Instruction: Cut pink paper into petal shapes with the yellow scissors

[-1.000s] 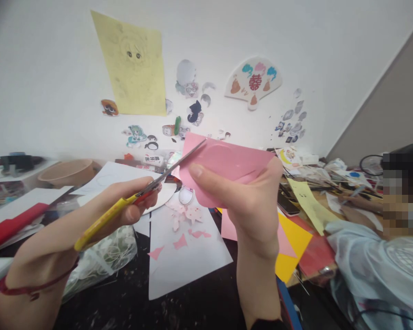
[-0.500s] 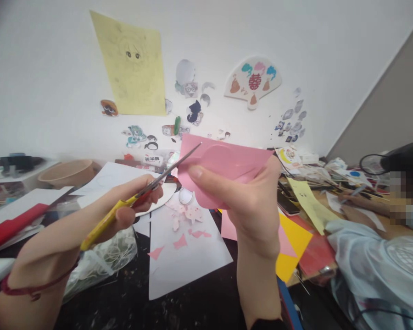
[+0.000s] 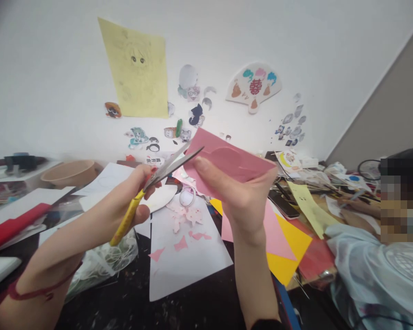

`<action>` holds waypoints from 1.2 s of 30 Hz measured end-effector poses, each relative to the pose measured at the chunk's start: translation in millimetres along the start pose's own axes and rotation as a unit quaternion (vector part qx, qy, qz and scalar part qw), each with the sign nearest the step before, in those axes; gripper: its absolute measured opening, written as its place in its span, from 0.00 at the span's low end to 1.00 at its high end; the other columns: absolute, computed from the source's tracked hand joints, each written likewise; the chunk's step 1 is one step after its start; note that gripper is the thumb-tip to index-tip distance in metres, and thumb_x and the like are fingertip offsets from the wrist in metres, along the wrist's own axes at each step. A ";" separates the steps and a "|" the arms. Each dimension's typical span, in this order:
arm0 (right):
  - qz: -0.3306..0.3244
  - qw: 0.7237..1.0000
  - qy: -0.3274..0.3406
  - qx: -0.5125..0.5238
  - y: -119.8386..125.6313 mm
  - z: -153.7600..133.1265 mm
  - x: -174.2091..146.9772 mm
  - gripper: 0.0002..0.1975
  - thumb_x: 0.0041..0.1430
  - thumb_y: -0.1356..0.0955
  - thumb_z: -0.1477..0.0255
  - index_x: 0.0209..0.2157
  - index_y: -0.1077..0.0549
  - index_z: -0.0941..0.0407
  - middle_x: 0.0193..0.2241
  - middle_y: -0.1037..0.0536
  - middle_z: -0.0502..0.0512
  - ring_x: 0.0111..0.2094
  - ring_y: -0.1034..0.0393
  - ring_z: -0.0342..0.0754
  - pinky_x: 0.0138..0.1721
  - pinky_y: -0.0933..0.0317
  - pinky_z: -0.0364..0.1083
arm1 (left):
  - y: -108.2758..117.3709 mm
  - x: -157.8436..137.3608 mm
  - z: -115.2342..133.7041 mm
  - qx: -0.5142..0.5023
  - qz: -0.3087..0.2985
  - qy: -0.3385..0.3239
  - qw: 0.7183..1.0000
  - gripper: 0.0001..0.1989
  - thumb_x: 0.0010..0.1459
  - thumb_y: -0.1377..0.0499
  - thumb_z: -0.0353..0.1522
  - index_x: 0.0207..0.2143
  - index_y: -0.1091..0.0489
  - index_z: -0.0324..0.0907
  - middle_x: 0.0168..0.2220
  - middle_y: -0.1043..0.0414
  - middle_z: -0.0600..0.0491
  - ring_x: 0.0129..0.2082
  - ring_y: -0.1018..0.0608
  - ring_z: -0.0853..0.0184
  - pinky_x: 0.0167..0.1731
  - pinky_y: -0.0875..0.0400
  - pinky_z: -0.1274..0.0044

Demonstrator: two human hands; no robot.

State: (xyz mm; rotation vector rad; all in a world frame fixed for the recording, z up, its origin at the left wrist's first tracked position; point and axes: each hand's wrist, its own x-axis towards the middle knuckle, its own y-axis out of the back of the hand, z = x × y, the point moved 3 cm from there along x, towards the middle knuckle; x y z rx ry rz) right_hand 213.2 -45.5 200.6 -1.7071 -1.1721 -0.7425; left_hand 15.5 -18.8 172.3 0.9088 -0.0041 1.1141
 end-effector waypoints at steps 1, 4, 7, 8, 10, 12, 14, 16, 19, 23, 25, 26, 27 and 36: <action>0.001 1.000 -0.001 -0.001 0.6 3.7 -0.1 0.08 0.47 0.23 0.78 0.27 0.21 0.51 0.26 0.20 0.45 0.30 0.22 0.47 0.39 0.22 0.51 | -0.9 0.8 -0.5 0.012 -0.018 0.015 1.000 0.14 0.54 0.41 0.38 0.39 0.42 0.45 0.29 0.38 0.57 0.24 0.36 0.69 0.22 0.38 0.75; -0.001 1.000 -0.009 -0.006 1.7 12.8 -0.7 0.06 0.48 0.23 0.76 0.25 0.21 0.52 0.23 0.21 0.45 0.28 0.23 0.46 0.37 0.22 0.51 | -1.7 2.9 -1.5 0.047 -0.036 0.045 0.997 0.19 0.55 0.43 0.41 0.45 0.44 0.44 0.30 0.40 0.58 0.26 0.37 0.68 0.25 0.38 0.73; -0.005 1.000 -0.020 0.003 0.5 17.3 -2.1 0.06 0.48 0.23 0.76 0.27 0.20 0.51 0.25 0.19 0.45 0.28 0.23 0.45 0.34 0.22 0.48 | -1.4 3.5 -1.7 0.069 -0.012 0.045 0.997 0.22 0.54 0.42 0.42 0.47 0.43 0.44 0.32 0.40 0.57 0.28 0.36 0.67 0.27 0.38 0.73; -0.008 1.000 -0.019 0.008 -0.4 17.9 -2.7 0.06 0.48 0.23 0.76 0.28 0.19 0.51 0.26 0.19 0.45 0.28 0.22 0.45 0.34 0.22 0.48 | -1.7 3.4 -1.8 0.072 -0.007 0.044 0.996 0.22 0.54 0.42 0.42 0.48 0.42 0.44 0.33 0.39 0.57 0.28 0.36 0.67 0.28 0.38 0.73; -0.019 1.000 -0.015 0.016 -2.8 18.6 -4.0 0.06 0.49 0.24 0.76 0.28 0.19 0.50 0.26 0.19 0.45 0.30 0.22 0.46 0.36 0.22 0.49 | -2.3 3.0 -2.2 0.077 0.003 0.043 0.996 0.22 0.54 0.41 0.40 0.49 0.42 0.44 0.34 0.38 0.56 0.29 0.35 0.67 0.29 0.37 0.72; -0.028 0.999 -0.013 0.025 -5.0 19.3 -5.3 0.07 0.50 0.24 0.77 0.29 0.19 0.49 0.27 0.18 0.45 0.30 0.21 0.47 0.37 0.22 0.50 | -2.9 3.1 -2.2 0.082 0.012 0.042 0.996 0.21 0.54 0.41 0.40 0.48 0.42 0.44 0.33 0.37 0.56 0.28 0.35 0.67 0.29 0.37 0.73; -0.032 0.999 -0.020 0.033 -6.6 20.1 -6.7 0.10 0.49 0.24 0.79 0.30 0.19 0.49 0.28 0.18 0.45 0.30 0.22 0.45 0.35 0.22 0.48 | -3.2 3.7 -1.9 0.084 0.019 0.039 0.996 0.19 0.55 0.42 0.40 0.46 0.42 0.44 0.30 0.38 0.57 0.27 0.35 0.68 0.27 0.38 0.73; -0.034 0.998 -0.032 0.031 -7.8 20.6 -8.0 0.11 0.49 0.24 0.79 0.31 0.19 0.48 0.28 0.18 0.44 0.30 0.22 0.44 0.33 0.23 0.46 | -3.1 4.4 -1.1 0.084 0.028 0.033 0.996 0.19 0.55 0.42 0.41 0.44 0.42 0.43 0.28 0.38 0.58 0.26 0.36 0.68 0.26 0.39 0.74; -0.031 0.998 -0.047 0.025 -9.4 20.8 -9.8 0.08 0.50 0.24 0.77 0.31 0.19 0.49 0.28 0.18 0.45 0.30 0.22 0.46 0.34 0.22 0.49 | -2.8 4.5 0.5 0.082 0.042 0.020 0.996 0.19 0.55 0.42 0.43 0.44 0.42 0.43 0.27 0.38 0.58 0.25 0.36 0.67 0.26 0.40 0.74; -0.011 0.999 -0.050 0.017 -10.9 20.9 -10.9 0.06 0.48 0.22 0.73 0.30 0.18 0.50 0.28 0.17 0.47 0.30 0.21 0.49 0.36 0.22 0.51 | -3.6 3.1 2.5 0.072 0.045 0.016 0.996 0.19 0.56 0.43 0.45 0.42 0.42 0.44 0.25 0.41 0.60 0.24 0.38 0.68 0.24 0.41 0.74; -0.007 0.999 -0.048 0.009 -11.8 21.0 -10.9 0.05 0.48 0.22 0.71 0.29 0.18 0.51 0.26 0.18 0.47 0.30 0.21 0.49 0.35 0.22 0.51 | -3.6 2.5 3.6 0.073 0.052 0.020 0.996 0.19 0.55 0.43 0.46 0.41 0.42 0.43 0.26 0.40 0.59 0.24 0.38 0.68 0.25 0.40 0.74; -0.010 0.999 -0.046 0.009 -12.5 20.9 -10.9 0.04 0.48 0.22 0.71 0.29 0.18 0.51 0.25 0.19 0.47 0.29 0.21 0.48 0.35 0.23 0.50 | -3.7 2.3 4.2 0.073 0.055 0.021 0.996 0.20 0.55 0.43 0.46 0.42 0.41 0.43 0.27 0.39 0.58 0.24 0.37 0.68 0.26 0.40 0.73; -0.014 0.999 -0.043 0.012 -13.2 20.7 -10.9 0.04 0.49 0.22 0.71 0.29 0.18 0.50 0.25 0.19 0.47 0.29 0.21 0.48 0.35 0.23 0.49 | -3.8 2.2 4.9 0.073 0.057 0.021 0.995 0.20 0.55 0.43 0.47 0.42 0.41 0.43 0.28 0.38 0.58 0.25 0.37 0.68 0.26 0.39 0.73; -0.018 0.999 -0.028 0.013 -15.5 18.9 -12.3 0.05 0.50 0.23 0.73 0.30 0.18 0.48 0.26 0.18 0.45 0.29 0.22 0.45 0.32 0.25 0.47 | -4.8 1.1 4.9 0.069 0.071 0.002 0.995 0.16 0.56 0.45 0.43 0.41 0.42 0.44 0.26 0.40 0.59 0.24 0.37 0.69 0.25 0.41 0.74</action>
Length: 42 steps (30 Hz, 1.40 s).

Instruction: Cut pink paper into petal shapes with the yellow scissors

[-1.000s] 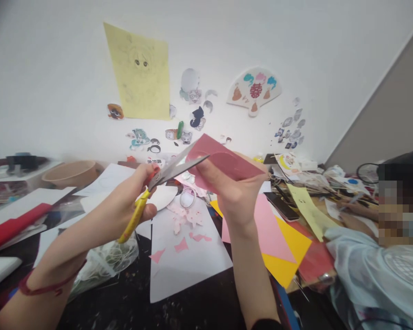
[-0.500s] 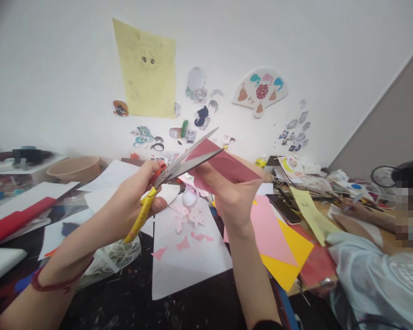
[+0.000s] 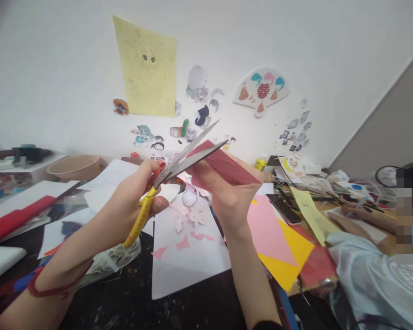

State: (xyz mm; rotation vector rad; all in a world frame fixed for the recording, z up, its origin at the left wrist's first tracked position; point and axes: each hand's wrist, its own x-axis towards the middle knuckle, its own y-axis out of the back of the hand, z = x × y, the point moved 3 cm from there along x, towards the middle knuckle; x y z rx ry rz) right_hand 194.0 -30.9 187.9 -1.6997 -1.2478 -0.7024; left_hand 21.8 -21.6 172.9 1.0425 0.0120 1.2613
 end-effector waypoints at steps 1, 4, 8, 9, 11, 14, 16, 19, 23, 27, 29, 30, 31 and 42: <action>-0.001 1.000 0.002 -0.001 -0.1 0.1 -0.2 0.06 0.50 0.23 0.73 0.30 0.18 0.47 0.26 0.18 0.44 0.29 0.23 0.45 0.32 0.25 0.46 | -0.3 -0.1 -0.2 -0.003 0.002 0.000 1.000 0.16 0.56 0.45 0.43 0.41 0.42 0.44 0.26 0.40 0.59 0.24 0.37 0.68 0.26 0.41 0.74; 0.003 1.000 -0.007 -0.007 -0.7 1.0 -1.2 0.05 0.50 0.23 0.72 0.30 0.18 0.47 0.26 0.18 0.44 0.28 0.23 0.45 0.32 0.25 0.47 | -1.2 -0.4 -0.3 -0.014 0.004 0.006 1.000 0.19 0.56 0.43 0.46 0.42 0.42 0.44 0.30 0.37 0.56 0.28 0.34 0.66 0.29 0.39 0.72; 0.010 1.000 -0.015 0.010 -2.7 0.4 -2.3 0.07 0.49 0.23 0.74 0.30 0.17 0.47 0.26 0.18 0.44 0.27 0.24 0.44 0.31 0.25 0.46 | -1.1 -0.9 0.4 -0.028 0.007 0.009 1.000 0.20 0.57 0.42 0.48 0.42 0.42 0.44 0.34 0.34 0.53 0.33 0.31 0.63 0.32 0.38 0.71; 0.010 1.000 -0.013 0.017 -3.1 -0.2 -2.4 0.07 0.49 0.23 0.74 0.30 0.17 0.47 0.26 0.18 0.44 0.26 0.24 0.43 0.30 0.25 0.45 | -0.8 -1.0 0.8 -0.028 0.007 0.008 1.000 0.20 0.57 0.42 0.48 0.42 0.42 0.44 0.35 0.34 0.53 0.33 0.31 0.63 0.32 0.37 0.71; 0.007 1.000 -0.014 0.024 -4.0 -1.0 -2.3 0.07 0.49 0.23 0.75 0.30 0.17 0.47 0.25 0.18 0.44 0.26 0.24 0.43 0.30 0.25 0.44 | -0.2 -1.0 1.6 -0.024 0.005 0.008 1.000 0.20 0.57 0.42 0.48 0.42 0.42 0.44 0.35 0.33 0.52 0.34 0.31 0.63 0.33 0.37 0.70; 0.006 1.000 -0.022 0.022 -4.3 -0.7 -2.0 0.07 0.50 0.24 0.75 0.30 0.17 0.48 0.25 0.18 0.45 0.26 0.24 0.44 0.30 0.25 0.45 | 0.8 -0.1 3.1 -0.015 0.003 0.011 1.000 0.20 0.57 0.42 0.48 0.41 0.42 0.44 0.36 0.33 0.52 0.33 0.31 0.63 0.33 0.37 0.70; 0.008 1.000 -0.021 0.020 -4.0 0.1 -1.8 0.07 0.49 0.23 0.75 0.29 0.17 0.48 0.25 0.19 0.45 0.26 0.25 0.44 0.30 0.25 0.45 | 1.0 0.6 3.5 -0.015 0.002 0.016 1.000 0.20 0.57 0.42 0.48 0.41 0.43 0.44 0.36 0.32 0.52 0.32 0.31 0.63 0.33 0.38 0.70; 0.001 0.999 -0.013 0.033 -3.6 1.9 -1.4 0.09 0.49 0.23 0.76 0.31 0.17 0.46 0.26 0.18 0.44 0.28 0.24 0.43 0.32 0.25 0.45 | 0.7 0.4 2.9 -0.014 -0.001 0.019 1.000 0.20 0.56 0.42 0.48 0.40 0.43 0.44 0.35 0.32 0.52 0.31 0.32 0.64 0.32 0.38 0.71; -0.005 0.999 0.009 0.032 -2.3 2.9 -0.9 0.10 0.49 0.23 0.75 0.32 0.17 0.45 0.27 0.18 0.43 0.29 0.23 0.43 0.32 0.25 0.43 | 1.0 -1.1 2.4 -0.001 0.004 0.012 1.000 0.19 0.56 0.43 0.48 0.40 0.43 0.44 0.33 0.34 0.54 0.29 0.34 0.66 0.31 0.39 0.72; -0.001 0.999 0.018 0.027 -0.9 2.8 -0.3 0.08 0.49 0.22 0.75 0.30 0.16 0.47 0.25 0.19 0.44 0.26 0.25 0.42 0.30 0.26 0.44 | 1.6 -0.2 3.2 0.009 0.012 0.006 1.000 0.19 0.56 0.43 0.48 0.39 0.43 0.44 0.31 0.36 0.56 0.27 0.36 0.67 0.31 0.39 0.72; 0.001 1.000 0.015 0.023 -0.5 2.2 -0.1 0.06 0.49 0.22 0.74 0.29 0.17 0.48 0.23 0.19 0.44 0.23 0.27 0.42 0.27 0.27 0.44 | 1.8 0.4 3.7 0.013 0.012 0.006 1.000 0.19 0.56 0.44 0.48 0.38 0.44 0.44 0.29 0.37 0.56 0.26 0.37 0.68 0.30 0.40 0.72; 0.001 1.000 0.014 0.021 -0.4 1.7 -0.1 0.06 0.48 0.22 0.74 0.29 0.17 0.48 0.22 0.20 0.44 0.22 0.27 0.42 0.26 0.28 0.44 | 2.1 0.5 4.0 0.017 0.012 0.006 1.000 0.19 0.56 0.44 0.49 0.38 0.44 0.44 0.29 0.37 0.57 0.25 0.37 0.68 0.30 0.40 0.73; 0.001 1.000 0.013 0.020 -0.3 1.1 -0.2 0.06 0.48 0.22 0.74 0.29 0.17 0.48 0.22 0.20 0.44 0.21 0.28 0.42 0.25 0.28 0.44 | 2.5 0.5 4.3 0.022 0.013 0.007 1.000 0.19 0.56 0.44 0.49 0.37 0.44 0.44 0.28 0.38 0.57 0.25 0.38 0.68 0.29 0.40 0.73; -0.008 0.999 0.037 0.005 6.2 -0.4 1.8 0.08 0.48 0.22 0.76 0.30 0.17 0.48 0.24 0.20 0.44 0.19 0.30 0.41 0.23 0.31 0.44 | 7.7 -1.4 5.4 0.058 0.019 0.014 0.998 0.21 0.56 0.41 0.50 0.37 0.43 0.45 0.26 0.40 0.60 0.23 0.38 0.69 0.28 0.41 0.75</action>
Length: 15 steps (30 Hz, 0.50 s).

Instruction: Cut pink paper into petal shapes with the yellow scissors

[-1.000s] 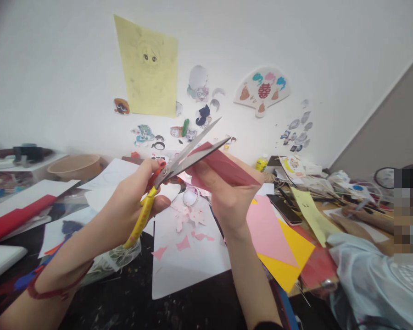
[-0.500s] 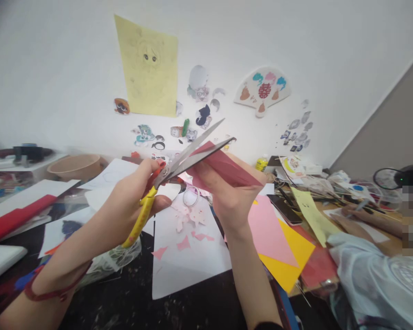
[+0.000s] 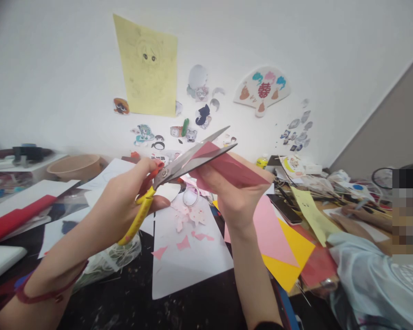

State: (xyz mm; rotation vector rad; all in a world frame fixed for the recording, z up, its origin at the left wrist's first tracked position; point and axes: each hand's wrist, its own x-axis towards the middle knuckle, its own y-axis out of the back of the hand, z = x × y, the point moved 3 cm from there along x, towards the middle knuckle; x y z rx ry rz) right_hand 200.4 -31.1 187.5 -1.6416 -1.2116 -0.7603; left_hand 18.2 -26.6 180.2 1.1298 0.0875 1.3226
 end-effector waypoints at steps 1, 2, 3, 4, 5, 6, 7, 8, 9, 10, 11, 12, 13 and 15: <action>-0.001 1.000 0.002 0.000 0.9 -0.2 0.1 0.09 0.48 0.22 0.76 0.30 0.17 0.48 0.24 0.19 0.44 0.20 0.29 0.42 0.23 0.30 0.44 | 0.8 -0.2 -0.3 0.004 0.001 -0.003 1.000 0.21 0.56 0.41 0.50 0.38 0.43 0.45 0.26 0.40 0.60 0.23 0.37 0.69 0.28 0.41 0.75; -0.003 1.000 0.001 0.000 1.9 -0.2 0.1 0.10 0.48 0.23 0.77 0.31 0.17 0.47 0.25 0.19 0.43 0.22 0.28 0.42 0.25 0.30 0.44 | 1.6 -0.4 -0.6 0.008 0.003 -0.007 1.000 0.20 0.57 0.41 0.49 0.38 0.42 0.44 0.26 0.39 0.60 0.24 0.36 0.69 0.28 0.41 0.75; -0.004 1.000 -0.001 -0.001 3.0 0.0 0.1 0.10 0.48 0.23 0.77 0.31 0.17 0.46 0.26 0.18 0.43 0.23 0.26 0.43 0.26 0.29 0.45 | 2.4 -0.5 -0.9 0.013 0.006 -0.012 1.000 0.20 0.57 0.41 0.49 0.39 0.41 0.44 0.26 0.39 0.59 0.24 0.36 0.68 0.28 0.41 0.75; -0.006 1.000 -0.002 -0.002 4.1 0.1 0.2 0.11 0.48 0.22 0.76 0.31 0.17 0.45 0.26 0.18 0.43 0.24 0.25 0.44 0.27 0.28 0.45 | 3.3 -0.5 -1.2 0.020 0.011 -0.017 1.000 0.20 0.57 0.40 0.48 0.40 0.41 0.44 0.26 0.38 0.59 0.25 0.35 0.68 0.28 0.41 0.76; -0.008 1.000 -0.003 -0.005 5.3 0.4 0.2 0.11 0.47 0.22 0.76 0.31 0.17 0.45 0.26 0.18 0.43 0.25 0.24 0.45 0.28 0.27 0.46 | 4.0 -0.4 -1.5 0.027 0.014 -0.022 0.999 0.20 0.57 0.40 0.48 0.40 0.40 0.44 0.27 0.38 0.59 0.25 0.34 0.68 0.28 0.41 0.76; -0.010 1.000 -0.003 -0.008 6.3 0.6 0.3 0.11 0.47 0.22 0.75 0.32 0.17 0.44 0.26 0.19 0.43 0.26 0.24 0.45 0.30 0.27 0.46 | 4.7 -0.3 -1.8 0.034 0.017 -0.025 0.999 0.20 0.56 0.40 0.48 0.39 0.39 0.44 0.27 0.37 0.58 0.26 0.33 0.67 0.28 0.41 0.76; -0.013 1.000 -0.003 -0.010 7.2 0.9 0.4 0.11 0.47 0.22 0.76 0.32 0.17 0.44 0.27 0.18 0.43 0.27 0.24 0.45 0.31 0.26 0.46 | 5.4 -0.2 -2.0 0.041 0.019 -0.029 0.999 0.19 0.56 0.40 0.48 0.39 0.39 0.44 0.28 0.36 0.58 0.26 0.33 0.67 0.29 0.41 0.76; -0.015 1.000 0.000 -0.011 8.1 0.8 0.5 0.11 0.47 0.22 0.76 0.32 0.17 0.45 0.27 0.18 0.43 0.28 0.24 0.45 0.33 0.26 0.46 | 6.1 -0.2 -2.0 0.048 0.021 -0.031 0.998 0.19 0.56 0.39 0.47 0.38 0.39 0.44 0.28 0.36 0.57 0.27 0.32 0.67 0.28 0.42 0.75; -0.014 1.000 0.007 -0.010 9.0 0.5 0.7 0.11 0.47 0.22 0.76 0.31 0.17 0.45 0.27 0.18 0.43 0.29 0.24 0.45 0.34 0.26 0.46 | 6.9 -0.3 -2.0 0.055 0.024 -0.033 0.998 0.18 0.56 0.40 0.47 0.39 0.38 0.43 0.28 0.36 0.57 0.26 0.33 0.67 0.28 0.42 0.75; -0.015 1.000 0.014 -0.009 9.7 0.1 0.8 0.11 0.47 0.22 0.76 0.31 0.17 0.46 0.28 0.18 0.44 0.30 0.24 0.45 0.34 0.25 0.46 | 7.7 -0.6 -1.8 0.061 0.026 -0.036 0.997 0.18 0.56 0.40 0.46 0.39 0.38 0.43 0.28 0.36 0.58 0.26 0.33 0.67 0.28 0.42 0.75; -0.017 1.000 0.019 -0.009 10.1 -0.3 1.1 0.10 0.47 0.22 0.76 0.31 0.17 0.46 0.28 0.18 0.44 0.30 0.24 0.45 0.35 0.25 0.45 | 8.6 -1.0 -1.4 0.067 0.028 -0.039 0.997 0.18 0.56 0.40 0.46 0.39 0.37 0.43 0.27 0.37 0.58 0.26 0.33 0.67 0.28 0.43 0.75; -0.021 0.999 0.026 -0.008 10.5 -0.8 1.3 0.10 0.47 0.22 0.75 0.31 0.17 0.46 0.28 0.18 0.44 0.30 0.23 0.45 0.35 0.25 0.45 | 9.4 -1.5 -1.1 0.072 0.028 -0.043 0.996 0.18 0.55 0.40 0.45 0.40 0.37 0.43 0.27 0.37 0.58 0.25 0.34 0.67 0.28 0.43 0.75; -0.027 0.999 0.030 -0.007 10.7 -1.2 1.5 0.09 0.47 0.22 0.74 0.31 0.17 0.46 0.28 0.19 0.44 0.30 0.23 0.45 0.34 0.24 0.45 | 10.2 -2.1 -0.7 0.075 0.028 -0.047 0.996 0.18 0.55 0.40 0.45 0.40 0.37 0.43 0.27 0.37 0.58 0.25 0.34 0.67 0.28 0.43 0.75; -0.034 0.999 0.031 -0.005 11.3 -1.2 1.9 0.09 0.47 0.21 0.73 0.31 0.17 0.46 0.28 0.18 0.43 0.29 0.23 0.44 0.32 0.23 0.44 | 11.6 -3.2 -0.1 0.080 0.029 -0.051 0.995 0.18 0.54 0.39 0.45 0.39 0.37 0.43 0.28 0.36 0.57 0.25 0.34 0.67 0.27 0.42 0.75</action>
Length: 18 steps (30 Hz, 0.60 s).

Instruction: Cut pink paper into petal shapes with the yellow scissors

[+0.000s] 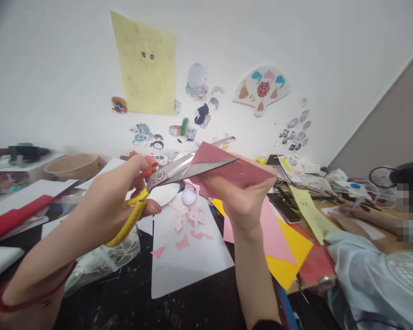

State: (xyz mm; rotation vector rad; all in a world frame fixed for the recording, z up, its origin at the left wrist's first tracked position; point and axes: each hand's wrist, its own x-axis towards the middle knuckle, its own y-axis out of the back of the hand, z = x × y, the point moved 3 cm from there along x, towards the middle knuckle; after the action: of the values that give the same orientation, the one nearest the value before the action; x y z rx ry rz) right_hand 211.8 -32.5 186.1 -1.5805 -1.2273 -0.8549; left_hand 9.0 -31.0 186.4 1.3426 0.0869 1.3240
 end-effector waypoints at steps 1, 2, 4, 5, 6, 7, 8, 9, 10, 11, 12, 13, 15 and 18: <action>-0.001 1.000 0.001 0.003 0.5 0.0 0.1 0.09 0.47 0.21 0.73 0.31 0.17 0.45 0.28 0.18 0.43 0.28 0.23 0.44 0.31 0.23 0.43 | 0.6 -0.3 0.1 0.003 0.002 0.000 1.000 0.18 0.54 0.39 0.45 0.39 0.37 0.43 0.28 0.36 0.57 0.25 0.33 0.67 0.27 0.42 0.75; -0.001 1.000 0.001 0.006 1.0 0.0 0.2 0.10 0.47 0.22 0.74 0.31 0.17 0.45 0.28 0.18 0.42 0.28 0.23 0.43 0.30 0.23 0.42 | 1.0 -0.4 0.2 0.006 0.005 -0.001 1.000 0.19 0.54 0.40 0.45 0.39 0.37 0.42 0.28 0.36 0.57 0.25 0.33 0.67 0.27 0.42 0.75; -0.003 1.000 0.002 0.011 1.5 -0.2 0.3 0.11 0.47 0.22 0.76 0.32 0.17 0.45 0.30 0.17 0.42 0.29 0.22 0.43 0.31 0.23 0.41 | 1.1 -0.3 0.5 0.009 0.009 -0.006 1.000 0.19 0.54 0.40 0.45 0.40 0.37 0.42 0.28 0.36 0.57 0.25 0.33 0.67 0.27 0.42 0.75; -0.005 1.000 0.002 0.012 1.5 -0.6 0.3 0.11 0.47 0.22 0.76 0.32 0.17 0.46 0.30 0.17 0.42 0.30 0.22 0.43 0.32 0.23 0.41 | 0.9 -0.1 0.6 0.009 0.011 -0.011 1.000 0.19 0.55 0.40 0.45 0.40 0.37 0.42 0.28 0.37 0.57 0.25 0.34 0.67 0.27 0.42 0.75; -0.004 1.000 0.001 0.011 1.4 -1.0 0.4 0.12 0.47 0.22 0.77 0.33 0.17 0.46 0.30 0.17 0.43 0.30 0.21 0.43 0.33 0.23 0.41 | 0.5 0.0 0.6 0.008 0.012 -0.016 1.000 0.19 0.55 0.40 0.46 0.40 0.37 0.42 0.27 0.37 0.58 0.25 0.34 0.68 0.26 0.42 0.75; 0.001 1.000 0.001 0.008 1.4 -1.7 0.5 0.12 0.47 0.23 0.77 0.32 0.17 0.47 0.30 0.17 0.43 0.30 0.21 0.43 0.33 0.22 0.42 | 0.0 0.0 0.6 0.007 0.013 -0.022 1.000 0.18 0.56 0.40 0.46 0.39 0.37 0.42 0.27 0.37 0.58 0.25 0.34 0.68 0.26 0.42 0.76; 0.005 1.000 -0.001 0.003 1.2 -2.4 0.5 0.12 0.46 0.23 0.77 0.32 0.18 0.47 0.30 0.17 0.43 0.30 0.22 0.44 0.33 0.22 0.43 | -0.5 -0.2 0.5 0.007 0.014 -0.028 0.999 0.18 0.56 0.40 0.46 0.38 0.37 0.42 0.27 0.38 0.58 0.24 0.34 0.69 0.26 0.42 0.76; 0.009 1.000 -0.001 -0.005 0.9 -3.1 0.6 0.11 0.46 0.23 0.77 0.32 0.18 0.47 0.29 0.17 0.44 0.29 0.22 0.44 0.33 0.22 0.44 | -0.9 -0.5 0.3 0.008 0.015 -0.033 0.999 0.18 0.57 0.40 0.46 0.37 0.38 0.42 0.26 0.38 0.59 0.24 0.35 0.69 0.25 0.43 0.76; 0.013 1.000 -0.001 -0.011 0.6 -3.8 0.6 0.12 0.45 0.23 0.77 0.32 0.18 0.47 0.29 0.17 0.44 0.29 0.22 0.45 0.33 0.22 0.45 | -1.3 -1.0 0.0 0.009 0.015 -0.038 0.999 0.18 0.57 0.40 0.46 0.37 0.38 0.42 0.26 0.39 0.59 0.24 0.35 0.70 0.25 0.43 0.77; 0.016 1.000 -0.002 -0.016 0.2 -4.4 0.6 0.12 0.45 0.23 0.77 0.32 0.18 0.48 0.29 0.17 0.44 0.29 0.22 0.45 0.33 0.22 0.45 | -1.5 -1.6 -0.2 0.009 0.015 -0.042 0.999 0.18 0.57 0.41 0.46 0.36 0.38 0.42 0.26 0.39 0.59 0.23 0.36 0.70 0.25 0.43 0.77; 0.015 1.000 -0.002 -0.019 -0.3 -4.9 0.6 0.12 0.45 0.23 0.77 0.32 0.18 0.48 0.30 0.17 0.44 0.30 0.21 0.45 0.32 0.22 0.45 | -1.6 -2.2 -0.4 0.009 0.017 -0.045 0.999 0.18 0.58 0.41 0.47 0.36 0.38 0.42 0.25 0.40 0.60 0.23 0.37 0.71 0.25 0.43 0.77; 0.012 1.000 -0.004 -0.020 -1.0 -5.3 0.5 0.12 0.45 0.23 0.78 0.32 0.18 0.48 0.29 0.17 0.43 0.30 0.21 0.45 0.33 0.22 0.44 | -1.7 -2.7 -0.7 0.009 0.016 -0.045 0.999 0.18 0.58 0.40 0.47 0.36 0.39 0.43 0.25 0.41 0.60 0.23 0.37 0.71 0.25 0.43 0.77; 0.008 1.000 -0.007 -0.015 -2.0 -5.9 0.5 0.13 0.46 0.24 0.80 0.32 0.18 0.47 0.29 0.17 0.43 0.30 0.21 0.44 0.34 0.22 0.43 | -2.0 -3.3 -1.1 0.008 0.013 -0.042 0.999 0.18 0.58 0.40 0.47 0.36 0.39 0.43 0.24 0.42 0.61 0.22 0.39 0.72 0.24 0.44 0.78; 0.010 1.000 -0.003 -0.002 -2.4 -7.5 0.6 0.16 0.45 0.24 0.82 0.32 0.18 0.46 0.30 0.17 0.42 0.30 0.21 0.42 0.34 0.23 0.42 | -2.3 -3.1 -1.3 0.003 0.002 -0.039 0.999 0.18 0.58 0.39 0.46 0.36 0.39 0.43 0.23 0.44 0.62 0.21 0.41 0.72 0.24 0.44 0.78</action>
State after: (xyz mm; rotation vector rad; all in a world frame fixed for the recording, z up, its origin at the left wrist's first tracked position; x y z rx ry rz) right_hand 209.7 -39.2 189.7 -1.5964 -1.2146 -0.8401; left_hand 8.4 -31.7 182.5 1.4000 0.0343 1.2743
